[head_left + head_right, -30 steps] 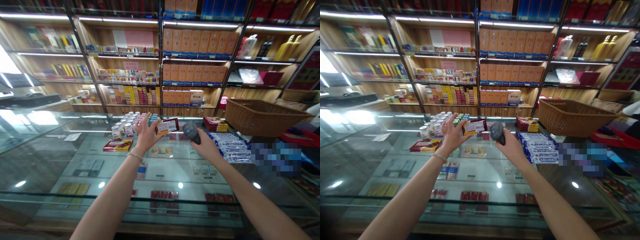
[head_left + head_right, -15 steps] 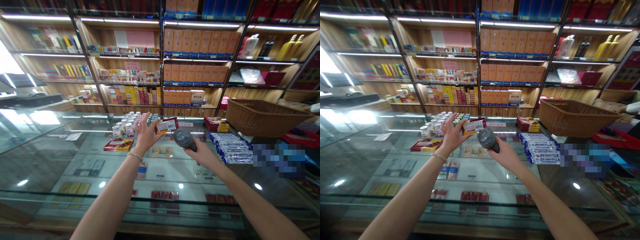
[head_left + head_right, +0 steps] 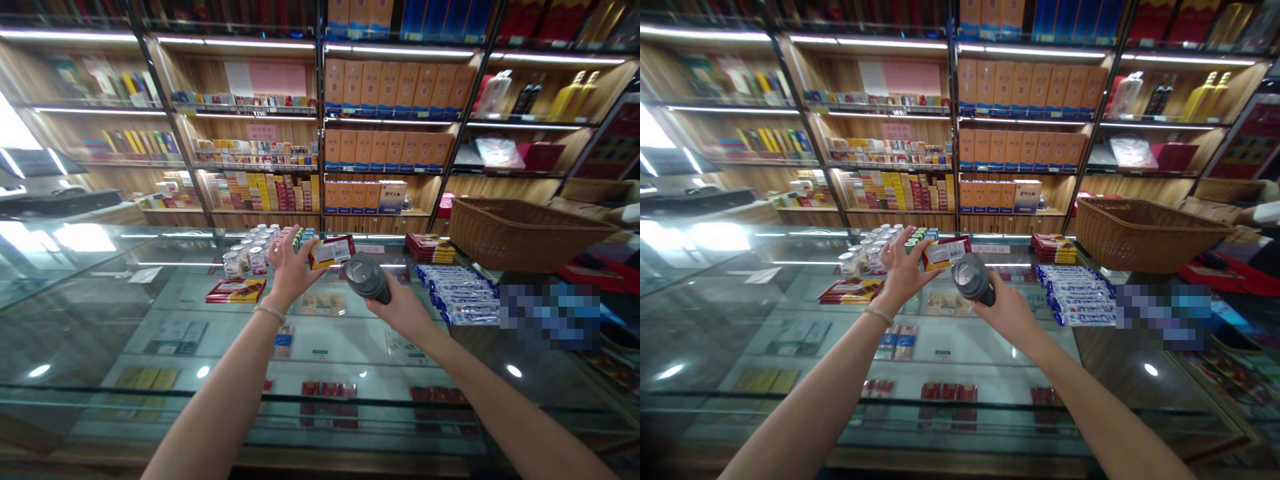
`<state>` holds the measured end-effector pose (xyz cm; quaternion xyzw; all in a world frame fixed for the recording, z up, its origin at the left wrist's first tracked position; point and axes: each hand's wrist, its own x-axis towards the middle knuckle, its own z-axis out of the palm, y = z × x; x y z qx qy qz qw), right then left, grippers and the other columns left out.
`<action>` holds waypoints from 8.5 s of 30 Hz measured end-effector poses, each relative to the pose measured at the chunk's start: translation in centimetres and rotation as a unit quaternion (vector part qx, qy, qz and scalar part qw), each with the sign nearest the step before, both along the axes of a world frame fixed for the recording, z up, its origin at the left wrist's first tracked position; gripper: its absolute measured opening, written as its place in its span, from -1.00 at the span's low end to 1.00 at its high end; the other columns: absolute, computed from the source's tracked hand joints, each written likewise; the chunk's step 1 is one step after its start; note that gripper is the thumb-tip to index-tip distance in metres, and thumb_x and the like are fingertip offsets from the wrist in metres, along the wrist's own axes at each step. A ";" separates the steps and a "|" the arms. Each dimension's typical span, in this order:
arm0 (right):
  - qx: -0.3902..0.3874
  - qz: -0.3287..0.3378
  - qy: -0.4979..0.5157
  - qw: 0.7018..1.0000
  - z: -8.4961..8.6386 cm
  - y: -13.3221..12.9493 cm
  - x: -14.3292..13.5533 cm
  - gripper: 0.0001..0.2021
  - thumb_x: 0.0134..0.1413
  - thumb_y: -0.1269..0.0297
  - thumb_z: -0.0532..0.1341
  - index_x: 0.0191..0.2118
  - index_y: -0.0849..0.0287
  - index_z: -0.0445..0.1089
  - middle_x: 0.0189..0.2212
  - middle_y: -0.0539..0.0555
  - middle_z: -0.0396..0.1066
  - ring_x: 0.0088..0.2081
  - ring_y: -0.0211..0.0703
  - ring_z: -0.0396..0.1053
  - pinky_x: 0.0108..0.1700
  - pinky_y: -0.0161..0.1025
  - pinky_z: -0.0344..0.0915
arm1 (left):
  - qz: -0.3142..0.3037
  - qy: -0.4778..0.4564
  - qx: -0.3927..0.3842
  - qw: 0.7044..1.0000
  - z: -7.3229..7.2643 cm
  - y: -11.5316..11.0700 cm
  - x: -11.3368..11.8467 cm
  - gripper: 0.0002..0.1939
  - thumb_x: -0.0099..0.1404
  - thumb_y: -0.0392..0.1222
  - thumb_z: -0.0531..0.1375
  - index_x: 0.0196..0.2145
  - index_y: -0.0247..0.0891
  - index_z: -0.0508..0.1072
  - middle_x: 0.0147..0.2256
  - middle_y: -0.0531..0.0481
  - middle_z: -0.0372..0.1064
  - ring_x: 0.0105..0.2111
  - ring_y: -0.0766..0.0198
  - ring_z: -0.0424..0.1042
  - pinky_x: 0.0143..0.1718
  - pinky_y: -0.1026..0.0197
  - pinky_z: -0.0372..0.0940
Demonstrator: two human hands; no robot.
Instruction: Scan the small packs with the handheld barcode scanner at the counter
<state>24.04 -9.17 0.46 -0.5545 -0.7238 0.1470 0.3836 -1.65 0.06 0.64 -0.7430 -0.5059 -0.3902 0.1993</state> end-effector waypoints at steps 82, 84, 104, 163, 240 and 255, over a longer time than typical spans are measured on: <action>0.216 0.020 -0.117 0.969 2.0 3.9 1.8 -0.32 0.00 0.08 0.41 0.23 0.06 0.25 0.50 0.26 -0.09 0.52 0.15 -0.17 0.46 0.16 -0.11 | -0.105 0.066 -0.050 0.991 1.3 -1.2 1.6 -0.21 0.07 0.22 0.49 0.22 0.01 0.47 0.45 -0.30 -0.09 0.43 -0.34 -0.04 0.41 -0.41 -0.28; 0.219 0.033 -0.121 0.968 2.3 3.3 1.5 -0.32 0.01 0.07 0.40 0.24 0.05 0.23 0.51 0.25 -0.12 0.52 0.15 -0.17 0.46 0.16 -0.10 | -0.107 0.071 -0.050 0.990 1.3 -1.4 1.9 -0.21 0.06 0.21 0.50 0.21 0.00 0.47 0.45 -0.30 -0.08 0.42 -0.31 -0.02 0.41 -0.39 -0.28; 0.209 0.035 -0.081 0.974 2.2 2.9 0.3 -0.27 0.04 -0.10 0.43 0.29 -0.05 0.27 0.51 0.19 -0.12 0.51 0.21 -0.14 0.44 0.22 -0.02 | -0.114 0.071 -0.048 0.990 1.0 -1.9 3.2 -0.29 0.25 0.10 0.39 0.32 0.02 0.38 0.46 -0.29 -0.08 0.43 -0.23 -0.01 0.41 -0.33 -0.23; 0.323 -0.121 -0.242 0.907 -0.6 6.1 3.4 -0.36 0.11 -0.15 0.36 0.21 0.07 0.35 0.46 0.30 0.03 0.48 0.30 -0.12 0.44 0.33 -0.33 | -0.051 0.069 -0.008 0.996 1.8 -1.7 2.1 -0.22 0.17 0.17 0.43 0.30 0.00 0.39 0.47 -0.24 -0.01 0.46 -0.26 -0.06 0.44 -0.34 -0.40; 0.223 0.064 -0.221 0.947 -6.5 7.9 -23.6 -0.40 0.31 -0.20 0.11 0.21 0.14 0.44 0.43 0.30 0.14 0.45 0.24 -0.05 0.45 0.31 -0.38 | 0.075 0.123 -0.241 0.960 -1.9 -4.4 -24.8 -0.30 0.22 0.32 0.33 0.25 0.06 0.48 0.45 -0.15 0.09 0.44 -0.26 -0.01 0.38 -0.35 -0.04; 0.267 0.052 -0.247 0.930 -5.2 6.2 -23.1 -0.51 0.36 -0.10 0.13 -0.06 0.24 0.58 0.39 0.39 0.20 0.44 0.25 -0.01 0.46 0.33 -0.35 | 0.127 0.107 -0.139 0.976 -1.4 -6.3 -24.0 -0.74 0.15 0.20 0.44 -0.33 0.03 0.69 0.28 -0.04 0.39 0.40 -0.21 0.10 0.42 -0.45 -0.36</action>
